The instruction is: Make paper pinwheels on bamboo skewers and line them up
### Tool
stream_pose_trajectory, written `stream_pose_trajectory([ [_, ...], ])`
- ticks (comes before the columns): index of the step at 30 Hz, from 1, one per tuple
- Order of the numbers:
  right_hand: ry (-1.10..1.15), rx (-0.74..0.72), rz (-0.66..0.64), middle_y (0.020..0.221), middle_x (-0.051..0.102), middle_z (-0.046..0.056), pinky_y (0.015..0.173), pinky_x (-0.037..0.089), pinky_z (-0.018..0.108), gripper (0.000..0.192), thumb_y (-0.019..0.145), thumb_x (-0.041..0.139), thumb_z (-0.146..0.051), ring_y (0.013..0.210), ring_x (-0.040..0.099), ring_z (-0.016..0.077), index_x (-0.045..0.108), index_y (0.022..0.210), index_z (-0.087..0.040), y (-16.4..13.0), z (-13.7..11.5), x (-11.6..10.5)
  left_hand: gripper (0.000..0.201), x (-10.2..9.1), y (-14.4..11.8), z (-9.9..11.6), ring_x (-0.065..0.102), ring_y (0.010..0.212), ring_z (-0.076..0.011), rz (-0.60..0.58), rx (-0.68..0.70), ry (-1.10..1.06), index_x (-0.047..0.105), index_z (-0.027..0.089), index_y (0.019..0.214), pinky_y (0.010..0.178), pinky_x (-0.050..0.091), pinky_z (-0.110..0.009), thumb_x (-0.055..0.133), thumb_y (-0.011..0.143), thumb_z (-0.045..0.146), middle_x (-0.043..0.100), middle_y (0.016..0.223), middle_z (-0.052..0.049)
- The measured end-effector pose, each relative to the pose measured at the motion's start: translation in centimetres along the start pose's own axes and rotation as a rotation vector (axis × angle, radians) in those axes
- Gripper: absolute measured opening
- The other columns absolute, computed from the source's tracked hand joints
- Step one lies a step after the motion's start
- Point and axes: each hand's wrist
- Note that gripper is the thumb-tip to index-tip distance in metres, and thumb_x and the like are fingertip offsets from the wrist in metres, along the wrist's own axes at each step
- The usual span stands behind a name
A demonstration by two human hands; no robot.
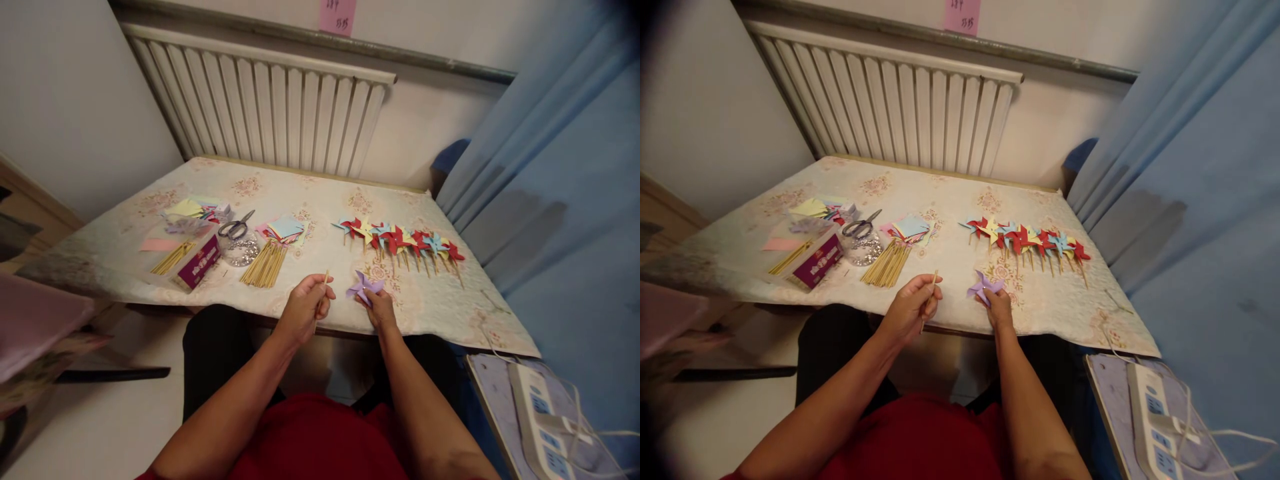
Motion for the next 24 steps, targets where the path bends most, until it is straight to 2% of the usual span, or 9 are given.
stream_pose_trajectory([
  [7, -0.013, 0.006, 0.013, 0.074, 0.069, 0.0, 0.063, 0.062, 0.025, 0.029, 0.056, 0.082, -0.021, 0.064, 0.065, 0.0123, 0.061, 0.075, -0.015, 0.04, -0.07, 0.03, 0.021, -0.11, -0.16, 0.09, 0.024, 0.035, 0.0005, 0.018, -0.012, -0.021, 0.054, 0.016, 0.092, 0.038, 0.012, -0.018, 0.061, 0.076, 0.027, 0.052, 0.062, 0.006],
  [15, -0.009, 0.003, 0.016, 0.075, 0.069, 0.0, 0.061, 0.062, 0.025, 0.028, 0.054, 0.081, -0.021, 0.065, 0.064, 0.0124, 0.062, 0.074, -0.016, 0.1, -0.05, 0.08, 0.035, -0.53, -0.38, -0.17, 0.02, 0.034, -0.0012, -0.028, -0.015, 0.03, 0.054, 0.018, 0.109, 0.038, 0.01, -0.019, 0.059, 0.079, 0.036, 0.048, 0.054, 0.008],
  [24, -0.012, -0.008, 0.021, 0.073, 0.069, -0.001, 0.06, 0.062, 0.025, 0.028, 0.054, 0.082, -0.021, 0.066, 0.065, 0.0128, 0.061, 0.073, -0.016, 0.09, -0.01, 0.0, 0.031, -0.76, -0.27, -0.39, 0.019, 0.034, -0.0023, -0.002, -0.009, 0.029, 0.055, 0.018, 0.103, 0.037, 0.011, -0.019, 0.057, 0.081, 0.04, 0.042, 0.049, 0.009],
])
Point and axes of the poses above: each hand's wrist, its own y-axis towards the middle knuckle, its own x-axis out of the palm, z = x × y
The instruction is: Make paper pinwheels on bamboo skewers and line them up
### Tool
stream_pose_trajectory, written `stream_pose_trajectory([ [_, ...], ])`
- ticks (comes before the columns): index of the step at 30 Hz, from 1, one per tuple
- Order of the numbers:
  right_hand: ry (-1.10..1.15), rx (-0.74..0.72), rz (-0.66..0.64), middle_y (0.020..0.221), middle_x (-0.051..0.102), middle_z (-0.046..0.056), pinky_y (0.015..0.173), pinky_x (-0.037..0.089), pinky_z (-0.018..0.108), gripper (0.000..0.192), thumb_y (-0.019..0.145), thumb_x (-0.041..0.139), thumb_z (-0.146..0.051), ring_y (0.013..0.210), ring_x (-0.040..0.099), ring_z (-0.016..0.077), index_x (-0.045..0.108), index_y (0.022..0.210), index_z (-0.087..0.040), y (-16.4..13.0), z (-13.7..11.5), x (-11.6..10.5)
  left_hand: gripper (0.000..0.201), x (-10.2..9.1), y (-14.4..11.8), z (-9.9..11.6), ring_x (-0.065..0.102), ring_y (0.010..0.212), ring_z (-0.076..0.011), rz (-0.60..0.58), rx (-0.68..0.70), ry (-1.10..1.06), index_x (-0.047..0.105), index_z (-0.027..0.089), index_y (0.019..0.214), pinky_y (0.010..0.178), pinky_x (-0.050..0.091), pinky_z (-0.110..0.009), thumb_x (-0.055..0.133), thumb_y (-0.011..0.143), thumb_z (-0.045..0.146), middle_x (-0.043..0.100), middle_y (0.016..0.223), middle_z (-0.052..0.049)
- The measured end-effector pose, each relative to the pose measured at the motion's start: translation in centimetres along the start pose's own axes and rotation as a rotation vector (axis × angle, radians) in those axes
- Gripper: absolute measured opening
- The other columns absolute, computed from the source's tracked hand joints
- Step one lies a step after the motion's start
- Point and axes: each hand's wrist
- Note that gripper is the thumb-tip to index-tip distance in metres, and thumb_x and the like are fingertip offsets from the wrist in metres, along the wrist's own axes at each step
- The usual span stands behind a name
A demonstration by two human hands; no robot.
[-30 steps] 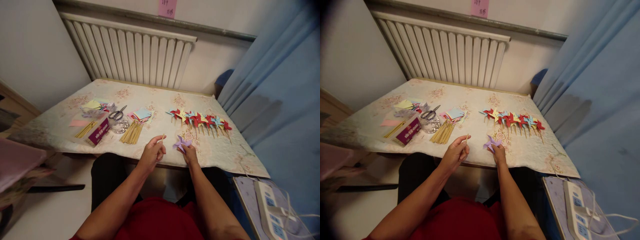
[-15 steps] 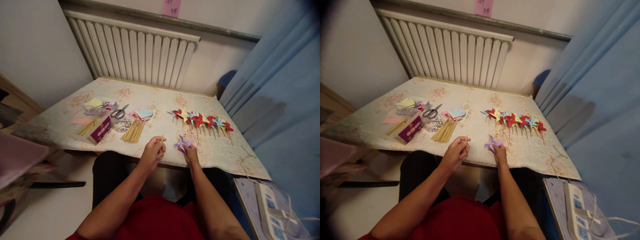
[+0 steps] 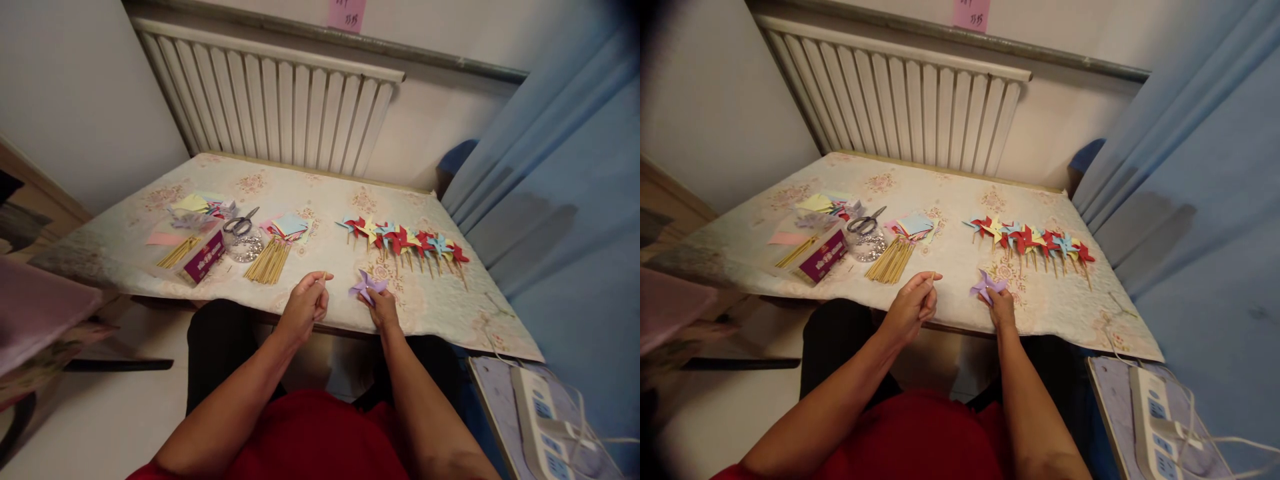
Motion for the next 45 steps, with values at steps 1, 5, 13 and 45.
stream_pose_trajectory([
  [1, 0.0, 0.001, 0.002, 0.072, 0.069, -0.001, 0.06, 0.062, 0.025, 0.029, 0.053, 0.082, -0.021, 0.066, 0.065, 0.0129, 0.061, 0.072, -0.017, -0.01, -0.01, 0.0, 0.029, 0.02, 0.0, -0.01, 0.02, 0.034, -0.0024, 0.002, 0.002, -0.002, 0.055, 0.018, 0.102, 0.037, 0.011, -0.019, 0.057, 0.082, 0.039, 0.041, 0.049, 0.009],
  [5, 0.004, -0.001, -0.002, 0.071, 0.069, -0.001, 0.061, 0.062, 0.025, 0.028, 0.054, 0.082, -0.021, 0.065, 0.065, 0.0127, 0.061, 0.072, -0.016, -0.07, -0.04, 0.09, 0.024, 0.13, 0.02, 0.08, 0.023, 0.036, -0.0011, 0.023, 0.005, -0.037, 0.055, 0.017, 0.095, 0.037, 0.013, -0.018, 0.06, 0.08, 0.034, 0.045, 0.056, 0.008],
  [13, 0.004, 0.01, -0.004, 0.074, 0.07, 0.0, 0.062, 0.062, 0.025, 0.029, 0.055, 0.082, -0.021, 0.066, 0.066, 0.0128, 0.061, 0.074, -0.016, -0.05, -0.04, 0.04, 0.026, -0.04, 0.18, 0.01, 0.027, 0.04, 0.0007, 0.031, -0.018, -0.129, 0.057, 0.013, 0.09, 0.039, 0.012, -0.016, 0.066, 0.075, 0.032, 0.046, 0.066, 0.005],
  [45, -0.006, 0.011, 0.006, 0.076, 0.07, 0.002, 0.063, 0.063, 0.026, 0.029, 0.057, 0.082, -0.021, 0.068, 0.067, 0.014, 0.061, 0.076, -0.014, 0.24, 0.24, -0.35, 0.024, 0.01, -0.29, 0.25, 0.02, 0.037, -0.0015, 0.012, -0.023, -0.073, 0.057, 0.014, 0.094, 0.037, 0.012, -0.018, 0.058, 0.082, 0.035, 0.037, 0.053, 0.009],
])
Point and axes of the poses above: each hand's wrist, its own y-axis towards the middle knuckle, its own x-axis out of the palm, z = x × y
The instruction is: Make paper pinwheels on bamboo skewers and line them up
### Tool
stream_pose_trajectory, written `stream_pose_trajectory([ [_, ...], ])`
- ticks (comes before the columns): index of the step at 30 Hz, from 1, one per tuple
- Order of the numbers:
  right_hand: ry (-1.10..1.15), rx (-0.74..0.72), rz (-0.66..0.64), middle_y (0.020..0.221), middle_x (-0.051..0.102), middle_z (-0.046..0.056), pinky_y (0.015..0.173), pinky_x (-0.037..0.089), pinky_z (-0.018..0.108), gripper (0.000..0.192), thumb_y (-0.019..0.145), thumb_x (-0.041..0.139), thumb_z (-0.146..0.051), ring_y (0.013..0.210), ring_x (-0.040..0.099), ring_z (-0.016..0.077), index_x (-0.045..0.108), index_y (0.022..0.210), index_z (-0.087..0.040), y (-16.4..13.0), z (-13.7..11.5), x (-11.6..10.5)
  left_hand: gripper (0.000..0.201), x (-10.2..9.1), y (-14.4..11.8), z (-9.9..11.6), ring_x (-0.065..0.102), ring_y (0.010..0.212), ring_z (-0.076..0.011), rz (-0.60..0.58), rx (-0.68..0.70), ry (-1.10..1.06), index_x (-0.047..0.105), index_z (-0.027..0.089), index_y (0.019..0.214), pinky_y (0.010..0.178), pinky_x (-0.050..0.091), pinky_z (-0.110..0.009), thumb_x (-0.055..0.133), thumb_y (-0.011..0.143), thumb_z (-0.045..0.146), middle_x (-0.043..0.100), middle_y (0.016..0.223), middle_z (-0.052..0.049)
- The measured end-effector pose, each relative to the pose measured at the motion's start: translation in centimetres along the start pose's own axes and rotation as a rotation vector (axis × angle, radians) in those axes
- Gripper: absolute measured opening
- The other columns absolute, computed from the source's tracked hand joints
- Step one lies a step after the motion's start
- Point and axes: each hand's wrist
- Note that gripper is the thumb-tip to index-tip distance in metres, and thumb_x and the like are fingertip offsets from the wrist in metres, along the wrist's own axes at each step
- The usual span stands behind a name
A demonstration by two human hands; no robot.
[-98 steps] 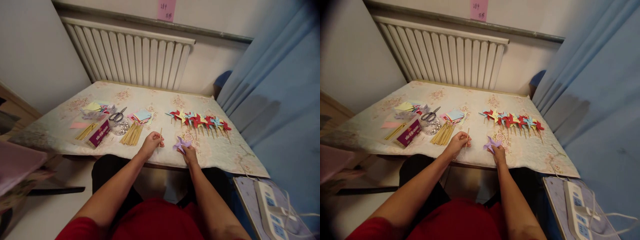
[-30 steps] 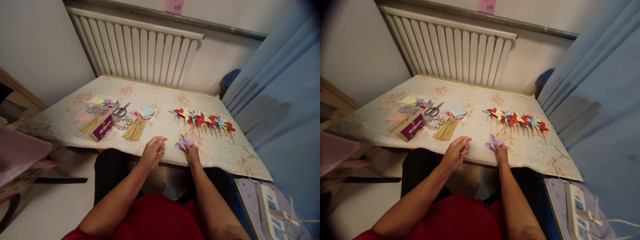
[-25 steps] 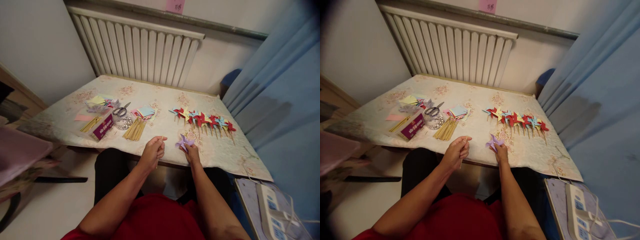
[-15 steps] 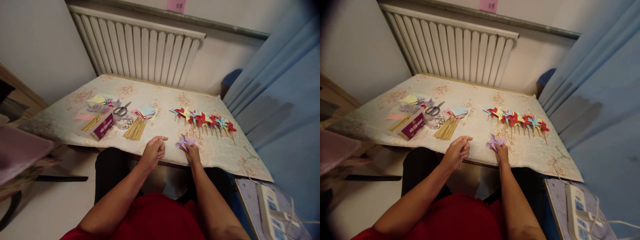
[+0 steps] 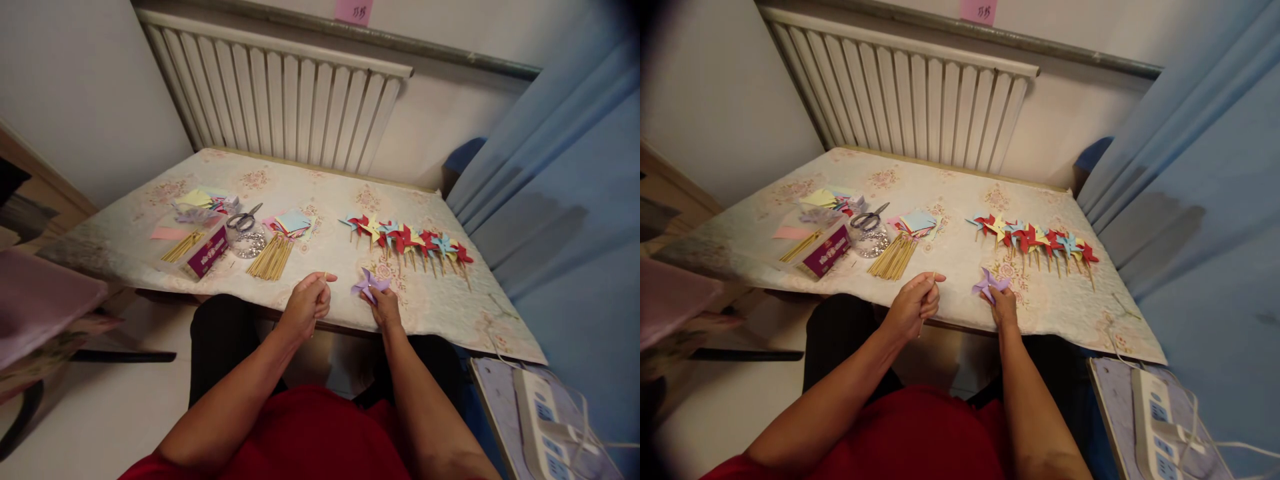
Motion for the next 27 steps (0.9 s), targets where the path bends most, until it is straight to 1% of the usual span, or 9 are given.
stream_pose_trajectory([
  [3, -0.002, 0.004, -0.002, 0.077, 0.07, 0.001, 0.064, 0.063, 0.026, 0.029, 0.057, 0.081, -0.02, 0.069, 0.067, 0.0139, 0.061, 0.077, -0.015, -0.09, -0.05, 0.01, 0.025, 0.0, 0.0, 0.01, 0.021, 0.038, -0.0015, -0.005, -0.006, -0.002, 0.057, 0.013, 0.096, 0.037, 0.012, -0.018, 0.057, 0.082, 0.033, 0.039, 0.054, 0.008],
  [9, 0.0, 0.0, -0.008, 0.076, 0.07, 0.001, 0.062, 0.062, 0.024, 0.026, 0.057, 0.08, -0.02, 0.067, 0.066, 0.0133, 0.062, 0.075, -0.014, -0.04, -0.04, 0.06, 0.028, 0.14, 0.01, 0.15, 0.021, 0.039, -0.0003, -0.001, -0.03, -0.045, 0.057, 0.011, 0.101, 0.039, 0.012, -0.017, 0.059, 0.076, 0.023, 0.044, 0.057, 0.007],
  [12, 0.002, -0.002, -0.012, 0.077, 0.07, 0.002, 0.062, 0.062, 0.025, 0.027, 0.057, 0.081, -0.021, 0.067, 0.067, 0.0138, 0.062, 0.076, -0.014, 0.06, 0.05, 0.0, 0.029, 0.28, -0.07, 0.29, 0.021, 0.038, -0.0001, -0.008, -0.04, -0.046, 0.057, 0.011, 0.103, 0.04, 0.011, -0.018, 0.059, 0.076, 0.022, 0.046, 0.058, 0.006],
  [16, 0.006, -0.003, -0.011, 0.077, 0.07, 0.002, 0.062, 0.062, 0.025, 0.029, 0.056, 0.081, -0.021, 0.067, 0.066, 0.0138, 0.062, 0.076, -0.014, 0.01, 0.06, -0.01, 0.029, 0.32, -0.18, 0.33, 0.02, 0.037, -0.0002, -0.021, -0.039, -0.022, 0.057, 0.011, 0.103, 0.039, 0.011, -0.018, 0.058, 0.077, 0.025, 0.046, 0.057, 0.007],
  [27, -0.015, 0.015, -0.004, 0.076, 0.069, 0.002, 0.065, 0.063, 0.028, 0.031, 0.057, 0.083, -0.02, 0.068, 0.067, 0.0149, 0.06, 0.077, -0.015, -0.34, -0.4, 0.24, 0.031, 0.21, -0.3, 0.23, 0.019, 0.036, -0.0016, -0.067, -0.01, 0.056, 0.057, 0.014, 0.101, 0.038, 0.011, -0.019, 0.056, 0.083, 0.04, 0.043, 0.051, 0.008],
])
Point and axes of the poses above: each hand's wrist, its own y-axis towards the middle knuckle, its own x-axis out of the palm, z = x × y
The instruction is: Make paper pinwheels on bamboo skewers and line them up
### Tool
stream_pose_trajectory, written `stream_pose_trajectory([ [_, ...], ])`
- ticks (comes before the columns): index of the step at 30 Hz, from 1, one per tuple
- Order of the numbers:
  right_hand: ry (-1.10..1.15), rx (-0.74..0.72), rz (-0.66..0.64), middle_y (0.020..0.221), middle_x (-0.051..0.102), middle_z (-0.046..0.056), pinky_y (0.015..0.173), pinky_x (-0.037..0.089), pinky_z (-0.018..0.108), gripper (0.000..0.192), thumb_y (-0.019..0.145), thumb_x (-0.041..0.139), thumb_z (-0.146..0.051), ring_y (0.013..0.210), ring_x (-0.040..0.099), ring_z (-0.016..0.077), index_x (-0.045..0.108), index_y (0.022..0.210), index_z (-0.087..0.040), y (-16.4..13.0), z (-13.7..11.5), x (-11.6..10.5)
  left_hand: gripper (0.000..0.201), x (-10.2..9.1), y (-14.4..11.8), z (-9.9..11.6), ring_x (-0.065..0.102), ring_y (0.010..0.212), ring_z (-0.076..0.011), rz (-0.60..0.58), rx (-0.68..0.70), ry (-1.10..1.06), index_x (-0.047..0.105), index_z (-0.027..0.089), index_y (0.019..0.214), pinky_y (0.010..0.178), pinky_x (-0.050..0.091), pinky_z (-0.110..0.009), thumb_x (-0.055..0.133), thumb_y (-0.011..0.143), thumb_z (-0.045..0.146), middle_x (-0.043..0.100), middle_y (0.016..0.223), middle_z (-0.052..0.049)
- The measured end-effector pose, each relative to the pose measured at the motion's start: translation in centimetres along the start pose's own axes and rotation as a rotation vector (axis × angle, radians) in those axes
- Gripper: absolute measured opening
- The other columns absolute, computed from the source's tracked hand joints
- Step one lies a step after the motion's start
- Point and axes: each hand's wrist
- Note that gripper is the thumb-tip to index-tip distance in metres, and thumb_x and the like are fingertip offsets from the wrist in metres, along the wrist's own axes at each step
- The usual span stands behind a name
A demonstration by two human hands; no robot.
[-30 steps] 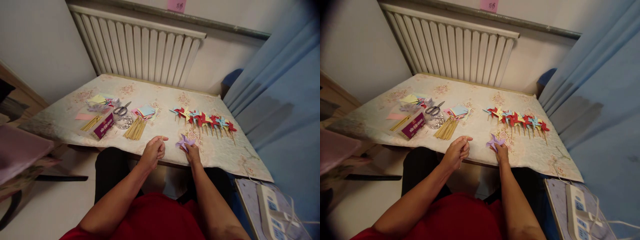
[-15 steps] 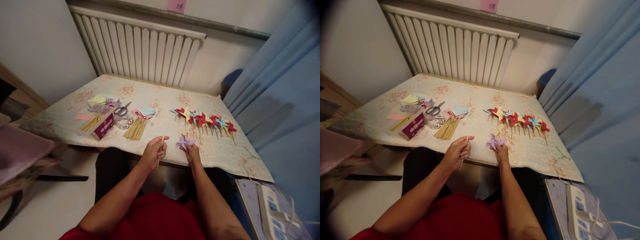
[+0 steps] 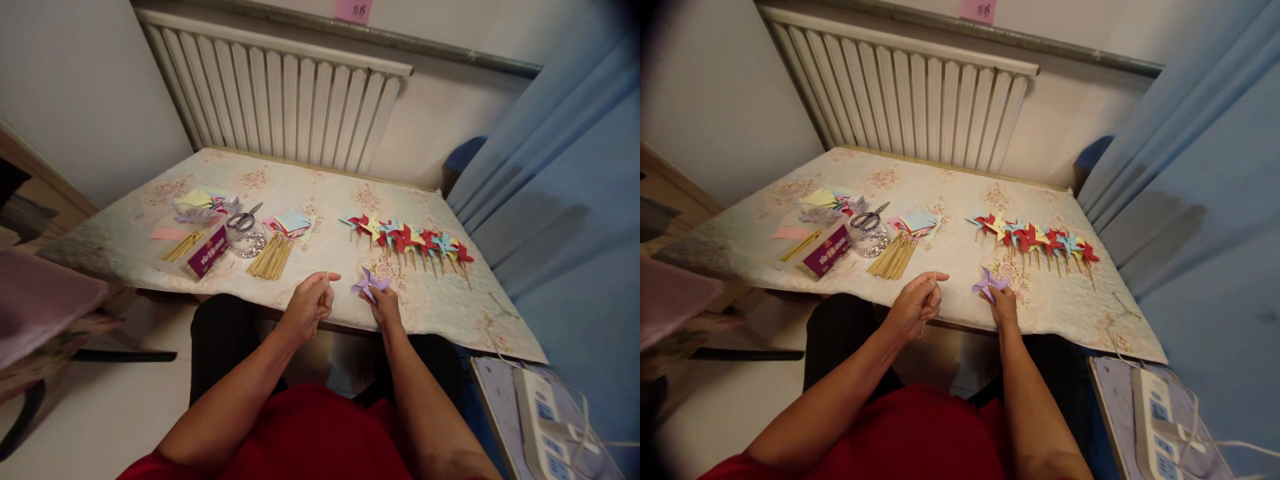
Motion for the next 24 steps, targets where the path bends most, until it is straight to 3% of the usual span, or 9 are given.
stream_pose_trajectory([
  [24, 0.025, -0.005, 0.005, 0.075, 0.069, 0.002, 0.062, 0.062, 0.025, 0.032, 0.055, 0.083, -0.021, 0.067, 0.066, 0.0137, 0.061, 0.078, -0.013, -0.06, 0.04, 0.06, 0.035, -0.15, -0.09, -0.26, 0.018, 0.036, -0.0019, 0.02, -0.009, 0.013, 0.057, 0.015, 0.1, 0.038, 0.012, -0.018, 0.058, 0.081, 0.044, 0.041, 0.049, 0.009],
])
Point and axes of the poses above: each hand's wrist, its own y-axis towards the middle knuckle, its own x-axis out of the palm, z = x × y
